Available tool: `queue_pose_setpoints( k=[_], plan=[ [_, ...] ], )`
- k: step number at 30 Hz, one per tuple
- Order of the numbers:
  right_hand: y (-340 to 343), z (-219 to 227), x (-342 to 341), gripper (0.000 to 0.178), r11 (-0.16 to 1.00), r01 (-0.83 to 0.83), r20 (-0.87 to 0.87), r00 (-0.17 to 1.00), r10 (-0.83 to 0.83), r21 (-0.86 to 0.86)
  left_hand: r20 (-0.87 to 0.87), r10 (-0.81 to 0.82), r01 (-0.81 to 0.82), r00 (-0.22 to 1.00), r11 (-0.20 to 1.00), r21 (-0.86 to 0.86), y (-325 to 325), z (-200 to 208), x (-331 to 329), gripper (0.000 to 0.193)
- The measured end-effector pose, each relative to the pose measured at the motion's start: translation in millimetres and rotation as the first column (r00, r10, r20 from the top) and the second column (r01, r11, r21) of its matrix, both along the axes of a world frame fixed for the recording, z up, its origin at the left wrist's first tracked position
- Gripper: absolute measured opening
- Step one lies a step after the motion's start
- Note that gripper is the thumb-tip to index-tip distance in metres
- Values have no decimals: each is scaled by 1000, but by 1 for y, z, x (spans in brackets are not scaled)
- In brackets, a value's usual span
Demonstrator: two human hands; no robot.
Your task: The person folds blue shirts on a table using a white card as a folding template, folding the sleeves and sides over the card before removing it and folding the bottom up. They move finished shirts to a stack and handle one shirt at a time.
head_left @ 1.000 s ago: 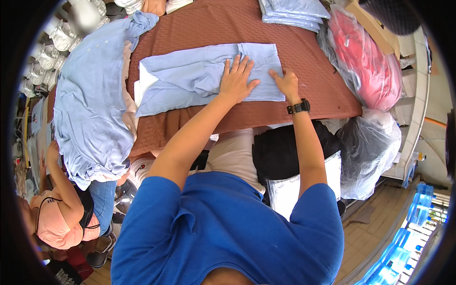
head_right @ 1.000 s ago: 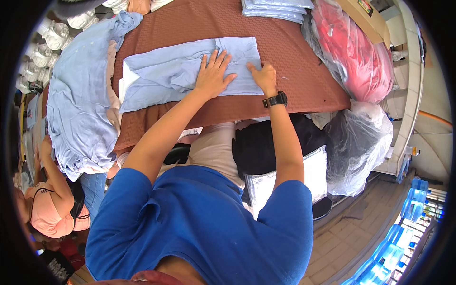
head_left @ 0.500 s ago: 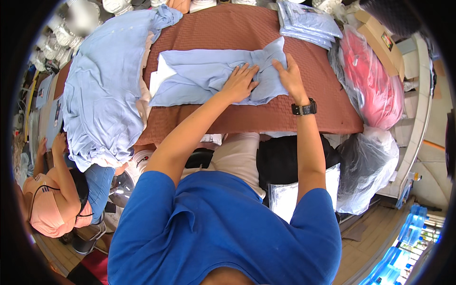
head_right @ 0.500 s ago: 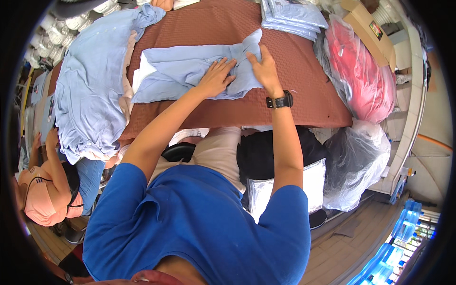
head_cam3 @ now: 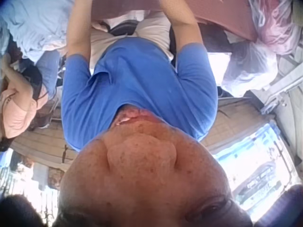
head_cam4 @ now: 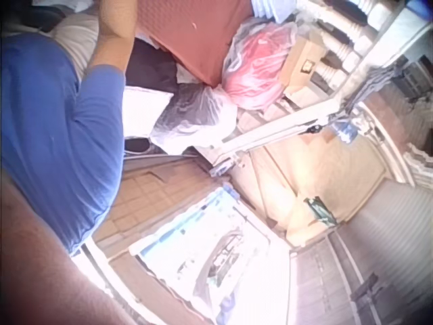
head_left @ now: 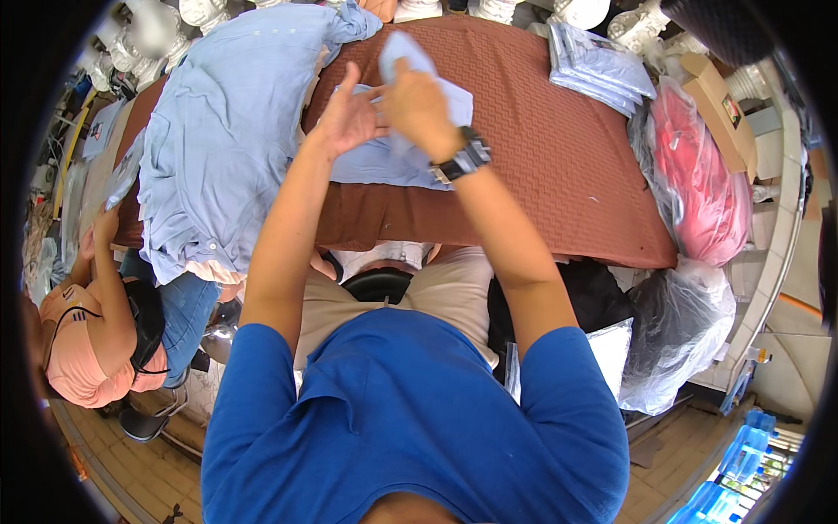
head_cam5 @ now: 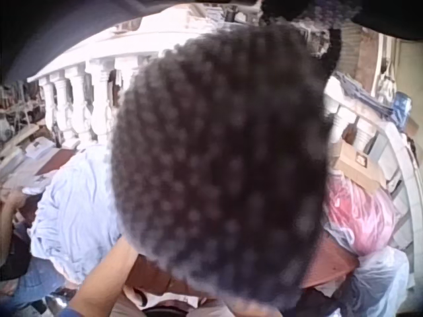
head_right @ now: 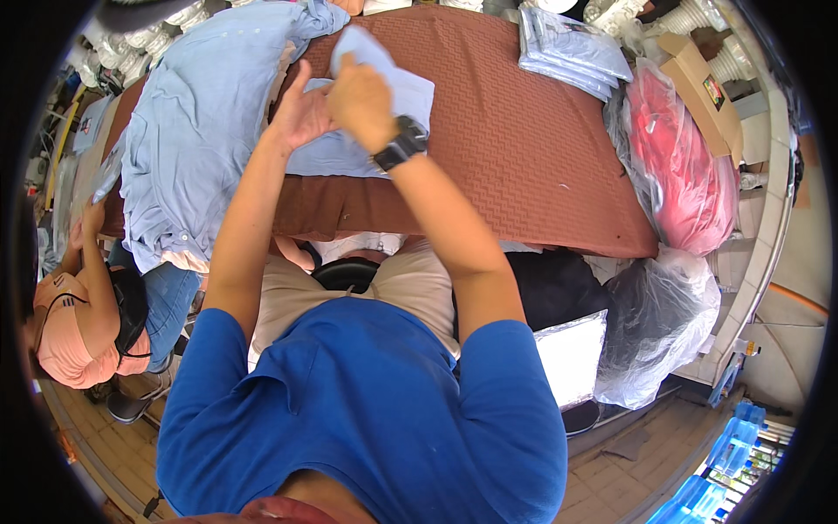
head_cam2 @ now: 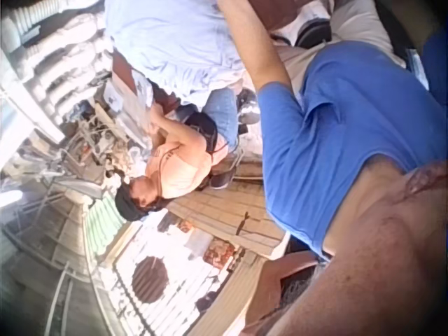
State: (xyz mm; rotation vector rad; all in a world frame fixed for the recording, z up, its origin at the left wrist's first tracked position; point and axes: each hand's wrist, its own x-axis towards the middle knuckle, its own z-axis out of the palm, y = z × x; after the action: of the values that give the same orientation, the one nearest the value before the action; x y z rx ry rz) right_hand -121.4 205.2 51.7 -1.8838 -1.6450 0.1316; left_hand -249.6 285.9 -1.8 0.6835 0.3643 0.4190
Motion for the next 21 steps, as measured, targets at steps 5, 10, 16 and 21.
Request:
queue_pose_setpoints(
  k=[5, 10, 16, 21],
  plan=[
    [-3, -67, -50, 31, 976, -216, -172, 961, 216, 16, -173, -48, 45, 984, 999, -26, 26, -53, -47, 67],
    [-38, -55, -14, 25, 972, -119, -320, 930, 180, 200, -305, 115, -91, 945, 992, 91, 18, -56, -24, 44],
    [-64, -69, 38, 31, 968, 72, -76, 996, -56, 239, -531, 298, -121, 793, 932, 342, 47, -46, -42, 53],
    [-66, -107, 57, 49, 954, 296, -298, 916, -269, 49, -557, 662, 91, 501, 600, 795, 39, -62, -30, 52]
  ],
)
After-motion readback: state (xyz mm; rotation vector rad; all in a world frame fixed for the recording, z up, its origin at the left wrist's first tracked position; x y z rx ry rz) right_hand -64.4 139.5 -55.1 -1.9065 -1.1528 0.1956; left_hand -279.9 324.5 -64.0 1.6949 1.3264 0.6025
